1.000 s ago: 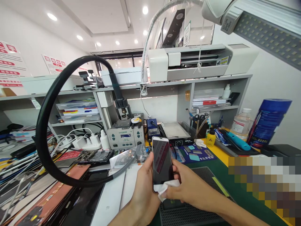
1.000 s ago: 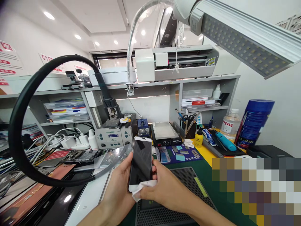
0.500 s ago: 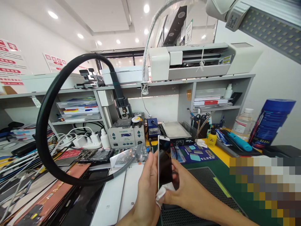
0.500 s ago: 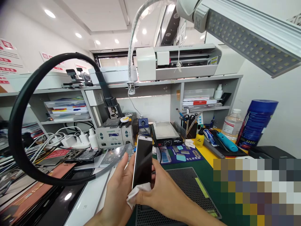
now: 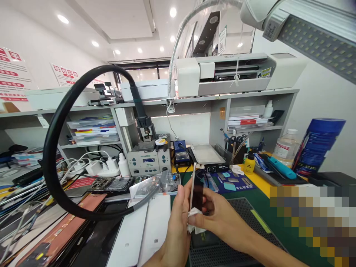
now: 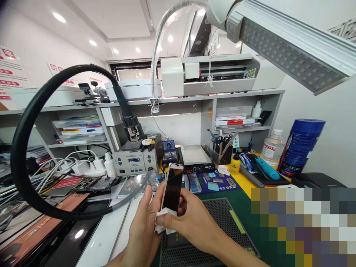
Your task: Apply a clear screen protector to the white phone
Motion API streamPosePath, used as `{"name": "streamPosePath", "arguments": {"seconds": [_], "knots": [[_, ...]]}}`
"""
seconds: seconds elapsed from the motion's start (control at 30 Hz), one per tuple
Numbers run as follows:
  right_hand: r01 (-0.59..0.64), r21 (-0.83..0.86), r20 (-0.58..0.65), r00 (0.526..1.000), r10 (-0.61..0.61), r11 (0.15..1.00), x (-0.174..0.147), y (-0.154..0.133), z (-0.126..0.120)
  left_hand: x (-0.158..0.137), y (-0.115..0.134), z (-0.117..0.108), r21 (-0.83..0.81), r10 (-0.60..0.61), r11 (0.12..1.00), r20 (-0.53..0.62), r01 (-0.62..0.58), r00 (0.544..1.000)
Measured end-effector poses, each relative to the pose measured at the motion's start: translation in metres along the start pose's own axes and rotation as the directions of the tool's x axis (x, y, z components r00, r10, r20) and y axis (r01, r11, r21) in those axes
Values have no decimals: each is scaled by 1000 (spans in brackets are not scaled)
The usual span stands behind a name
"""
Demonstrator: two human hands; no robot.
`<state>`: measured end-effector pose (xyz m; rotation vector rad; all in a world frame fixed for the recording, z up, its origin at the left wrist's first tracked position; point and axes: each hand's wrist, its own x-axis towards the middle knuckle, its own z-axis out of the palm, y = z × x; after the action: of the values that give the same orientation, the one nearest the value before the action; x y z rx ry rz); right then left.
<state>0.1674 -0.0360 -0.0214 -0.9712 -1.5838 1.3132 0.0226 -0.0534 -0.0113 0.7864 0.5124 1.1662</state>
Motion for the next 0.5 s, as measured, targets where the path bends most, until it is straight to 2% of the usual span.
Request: {"name": "streamPosePath", "arguments": {"seconds": [0.17,0.27,0.33,0.5], "knots": [[10,44,-24,1000,-9,999,2,-6,-2,3,-3,1,80,46,996,36,-49,998],[24,-50,-107,994,-29,998,3,-6,-4,6,-7,-1,130,64,989,46,-69,997],[37,-90,-138,989,-49,995,4,-6,-6,8,-10,-3,171,66,983,37,-72,997],[52,-40,-159,986,-57,998,5,-8,-10,10,-15,-6,298,84,952,-21,-74,996]]}}
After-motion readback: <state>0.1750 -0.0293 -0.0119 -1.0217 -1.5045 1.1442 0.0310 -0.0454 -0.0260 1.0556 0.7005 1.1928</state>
